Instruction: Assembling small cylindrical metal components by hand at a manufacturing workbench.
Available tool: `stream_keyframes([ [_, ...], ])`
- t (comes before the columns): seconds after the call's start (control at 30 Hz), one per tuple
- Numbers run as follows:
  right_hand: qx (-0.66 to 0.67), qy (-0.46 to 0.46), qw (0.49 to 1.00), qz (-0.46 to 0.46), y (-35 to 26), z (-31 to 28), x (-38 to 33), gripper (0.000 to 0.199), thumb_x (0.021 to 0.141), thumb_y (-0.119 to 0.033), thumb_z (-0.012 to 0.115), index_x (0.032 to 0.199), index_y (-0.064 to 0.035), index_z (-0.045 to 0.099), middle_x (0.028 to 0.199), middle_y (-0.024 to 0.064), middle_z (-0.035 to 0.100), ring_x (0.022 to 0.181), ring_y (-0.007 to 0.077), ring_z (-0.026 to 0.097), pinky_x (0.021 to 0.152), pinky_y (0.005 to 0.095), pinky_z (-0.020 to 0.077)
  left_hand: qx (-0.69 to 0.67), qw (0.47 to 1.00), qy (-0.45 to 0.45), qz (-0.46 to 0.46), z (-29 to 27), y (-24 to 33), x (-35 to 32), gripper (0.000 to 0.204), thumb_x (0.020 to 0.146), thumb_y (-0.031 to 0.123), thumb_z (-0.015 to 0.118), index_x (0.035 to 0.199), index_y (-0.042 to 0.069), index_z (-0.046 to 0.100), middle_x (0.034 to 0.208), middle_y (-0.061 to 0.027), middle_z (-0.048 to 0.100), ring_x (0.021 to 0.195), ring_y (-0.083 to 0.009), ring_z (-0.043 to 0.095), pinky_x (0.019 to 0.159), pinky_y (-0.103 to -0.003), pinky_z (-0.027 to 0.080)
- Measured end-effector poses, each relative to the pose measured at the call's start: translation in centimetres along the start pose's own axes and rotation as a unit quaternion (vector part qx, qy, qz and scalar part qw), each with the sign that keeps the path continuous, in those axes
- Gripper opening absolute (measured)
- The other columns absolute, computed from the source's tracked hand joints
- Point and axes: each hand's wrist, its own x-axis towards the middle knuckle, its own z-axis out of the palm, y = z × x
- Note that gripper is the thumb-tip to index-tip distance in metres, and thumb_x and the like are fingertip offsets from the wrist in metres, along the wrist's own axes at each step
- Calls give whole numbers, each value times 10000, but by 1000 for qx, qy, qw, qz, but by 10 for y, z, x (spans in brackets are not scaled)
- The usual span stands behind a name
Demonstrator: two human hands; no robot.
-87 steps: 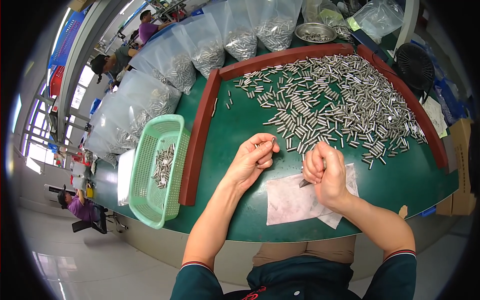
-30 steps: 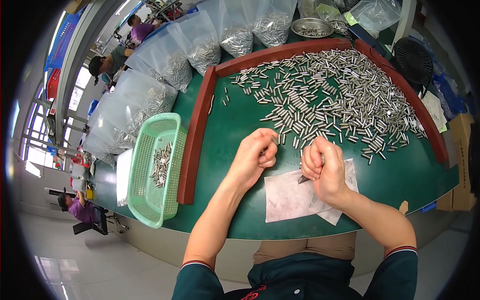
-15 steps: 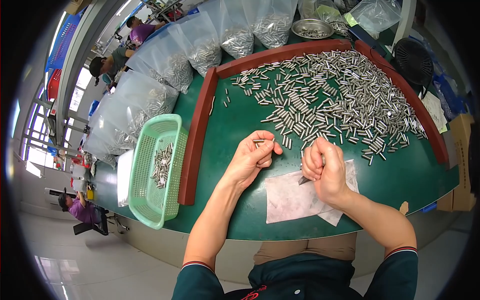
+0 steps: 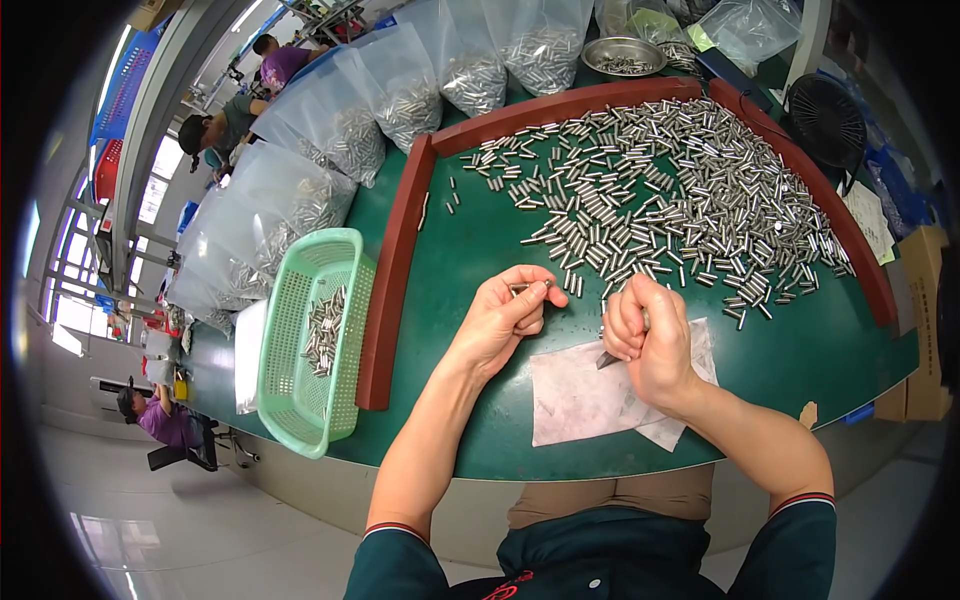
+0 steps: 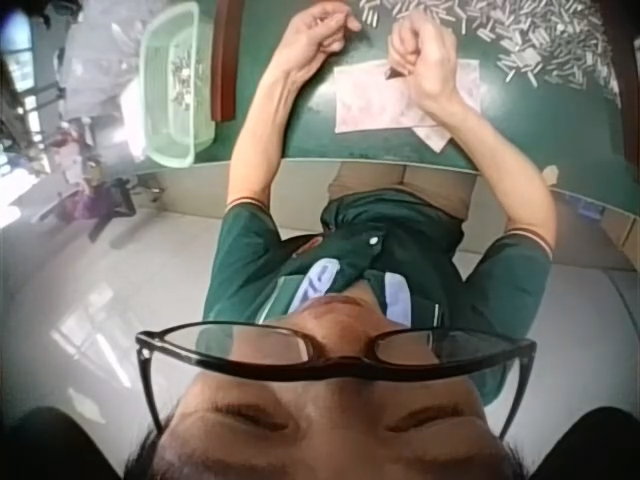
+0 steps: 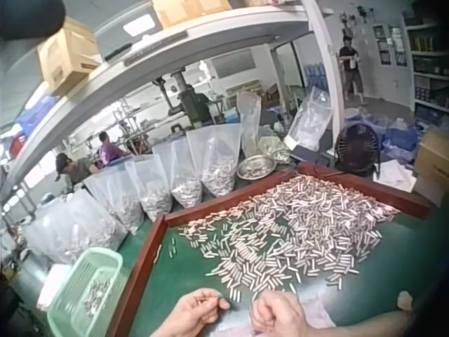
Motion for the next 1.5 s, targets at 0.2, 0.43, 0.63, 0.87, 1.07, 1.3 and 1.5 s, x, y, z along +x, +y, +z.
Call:
stream_keyframes([
  [0.2, 4, -1, 1000, -3, 0, -1, 2, 404, 894, -231, 364, 523, -82, 306, 451, -7, 294, 390, 70, 237, 379, 226, 209, 260, 965, -28, 17, 17, 0, -14, 98, 892, 120, 463, 871, 24, 470, 621, -46, 532, 473, -51, 357, 451, -194, 304],
  [0.43, 16, 2, 1000, 0, 0, -2, 1, 394, 890, -216, 375, 525, -81, 314, 458, -11, 306, 400, 62, 247, 380, 225, 214, 601, 792, -49, 96, 45, -7, -33, 117, 823, 108, 534, 808, 9, 473, 560, -123, 510, 473, -260, 486, 454, -336, 371],
  [0.63, 28, -17, 998, -44, 1, -5, -2, 393, 885, -204, 359, 518, -78, 300, 461, -8, 298, 414, 70, 244, 394, 230, 214, 641, 755, -58, 123, 46, -10, -36, 140, 775, 49, 552, 776, -10, 425, 618, -174, 557, 566, -375, 538, 504, -433, 418],
  [0.87, -4, 4, 998, -55, 4, 1, -7, 397, 874, -244, 347, 513, -85, 307, 444, 1, 283, 402, 81, 211, 401, 235, 198, 668, 731, -62, 124, 46, -12, -38, 160, 756, 30, 563, 760, -22, 412, 635, -172, 573, 573, -371, 551, 478, -431, 426],
  [1.07, -11, -6, 999, -52, 5, 2, -7, 399, 876, -246, 344, 514, -82, 309, 447, 5, 289, 405, 83, 215, 404, 235, 200, 660, 739, -50, 125, 46, -12, -39, 146, 753, 34, 571, 758, -26, 438, 616, -168, 571, 554, -361, 557, 476, -425, 434],
  [1.3, -44, -16, 996, -75, 7, 2, -11, 389, 879, -218, 327, 517, -80, 304, 452, 9, 297, 417, 88, 220, 412, 238, 213, 659, 740, -50, 127, 47, -13, -37, 132, 754, 29, 562, 753, -23, 441, 597, -170, 564, 543, -360, 552, 467, -426, 428],
  [1.5, -97, -19, 990, -103, 11, 7, -13, 378, 879, -191, 321, 520, -75, 297, 468, 8, 298, 456, 90, 232, 457, 246, 242, 645, 749, -49, 144, 46, -16, -36, 94, 750, -16, 512, 737, -28, 419, 557, -190, 531, 526, -370, 533, 452, -438, 404],
])
